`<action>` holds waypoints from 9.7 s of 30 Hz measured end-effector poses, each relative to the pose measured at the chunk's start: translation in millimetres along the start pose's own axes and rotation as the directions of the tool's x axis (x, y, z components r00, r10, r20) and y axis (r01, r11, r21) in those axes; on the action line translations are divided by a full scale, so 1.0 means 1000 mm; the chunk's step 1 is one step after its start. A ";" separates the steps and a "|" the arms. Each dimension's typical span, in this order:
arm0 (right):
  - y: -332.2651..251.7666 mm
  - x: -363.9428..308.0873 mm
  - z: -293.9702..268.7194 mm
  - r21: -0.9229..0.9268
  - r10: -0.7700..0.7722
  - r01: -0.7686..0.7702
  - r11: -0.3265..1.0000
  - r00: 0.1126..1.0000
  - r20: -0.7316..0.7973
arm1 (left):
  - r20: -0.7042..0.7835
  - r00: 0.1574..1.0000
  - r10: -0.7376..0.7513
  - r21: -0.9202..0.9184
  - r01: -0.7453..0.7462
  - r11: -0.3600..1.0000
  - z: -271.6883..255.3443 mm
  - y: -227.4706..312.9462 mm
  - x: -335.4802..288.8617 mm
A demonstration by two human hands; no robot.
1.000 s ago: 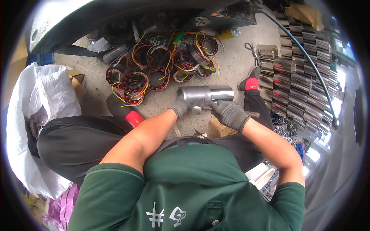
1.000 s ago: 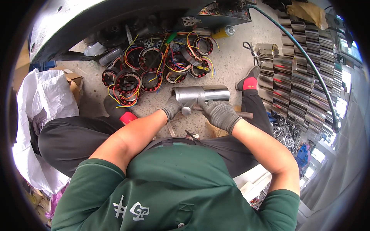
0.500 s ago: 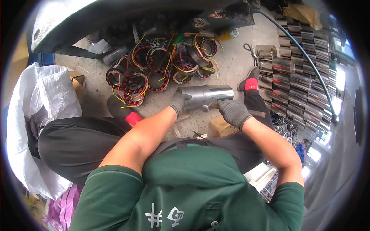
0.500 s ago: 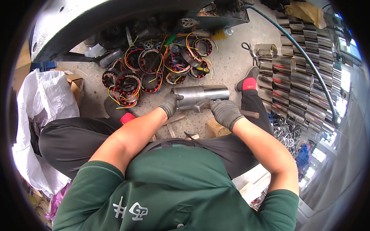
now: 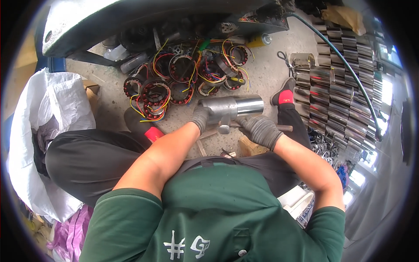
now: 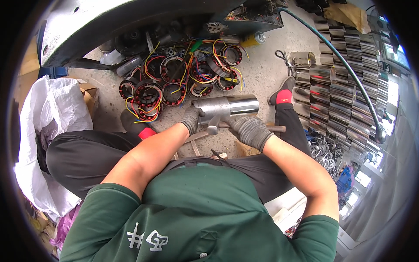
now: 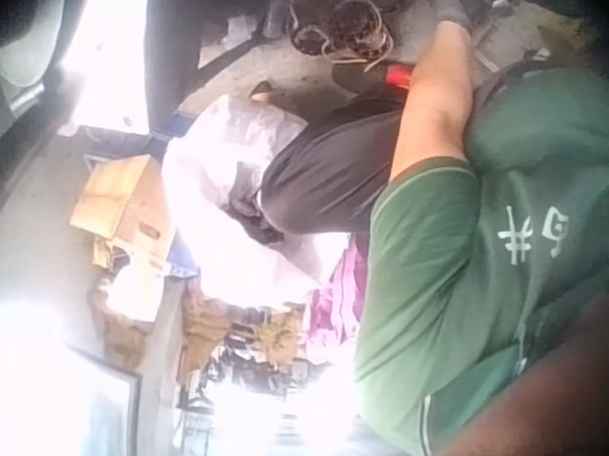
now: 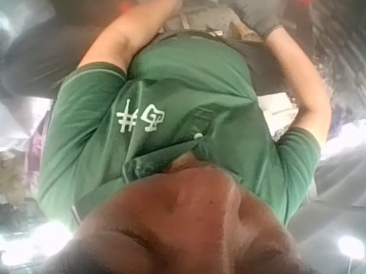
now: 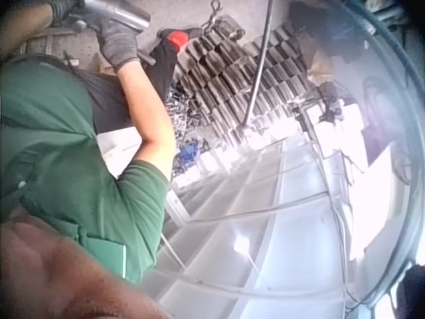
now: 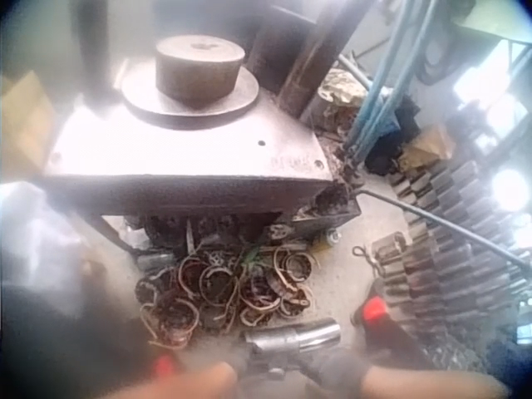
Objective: The person uses a hammer to shape a metal cylinder against a block, then places it into a hydraulic press alongside a coiled wire component and activates the machine.
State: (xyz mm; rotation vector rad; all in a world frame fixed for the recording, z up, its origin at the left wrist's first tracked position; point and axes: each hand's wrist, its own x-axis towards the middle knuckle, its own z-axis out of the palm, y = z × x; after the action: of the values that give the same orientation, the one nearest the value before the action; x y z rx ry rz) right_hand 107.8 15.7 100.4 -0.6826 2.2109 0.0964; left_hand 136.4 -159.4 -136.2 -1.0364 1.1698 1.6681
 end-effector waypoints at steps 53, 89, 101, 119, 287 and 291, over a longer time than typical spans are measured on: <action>0.083 -0.009 0.017 -0.004 0.397 -0.399 0.917 0.914 -0.083 | 0.069 0.989 -0.129 -0.233 0.142 0.962 -0.034 0.056 0.000; 0.035 -0.067 -0.070 0.746 0.161 0.425 -0.512 0.901 -0.402 | 0.022 0.959 0.284 -0.112 -0.280 0.954 -0.087 0.217 -0.292; -0.046 0.054 -0.351 0.841 0.545 0.541 0.016 0.701 -0.461 | -0.279 0.092 0.956 0.598 -0.762 0.248 -0.199 0.431 -0.390; -0.165 0.024 -0.261 0.667 -0.068 0.610 -0.427 0.714 -0.697 | -0.294 0.203 0.934 0.944 -0.090 0.317 -0.170 0.489 -0.402; -0.009 0.074 -0.321 0.403 0.172 0.915 0.001 0.397 -0.902 | 0.256 -0.230 0.939 0.289 -0.909 -0.302 -0.014 0.392 -0.326; -0.007 0.073 -0.319 0.442 0.167 0.897 -0.026 0.439 -0.883 | 0.239 -0.250 0.938 0.273 -0.910 -0.312 -0.016 0.396 -0.329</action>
State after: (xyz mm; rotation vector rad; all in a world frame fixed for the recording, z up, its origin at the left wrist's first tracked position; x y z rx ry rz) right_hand -145.2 -113.0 264.1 -0.5995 1.8121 -2.3830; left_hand -127.7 -317.9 276.9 0.6454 2.7096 2.2742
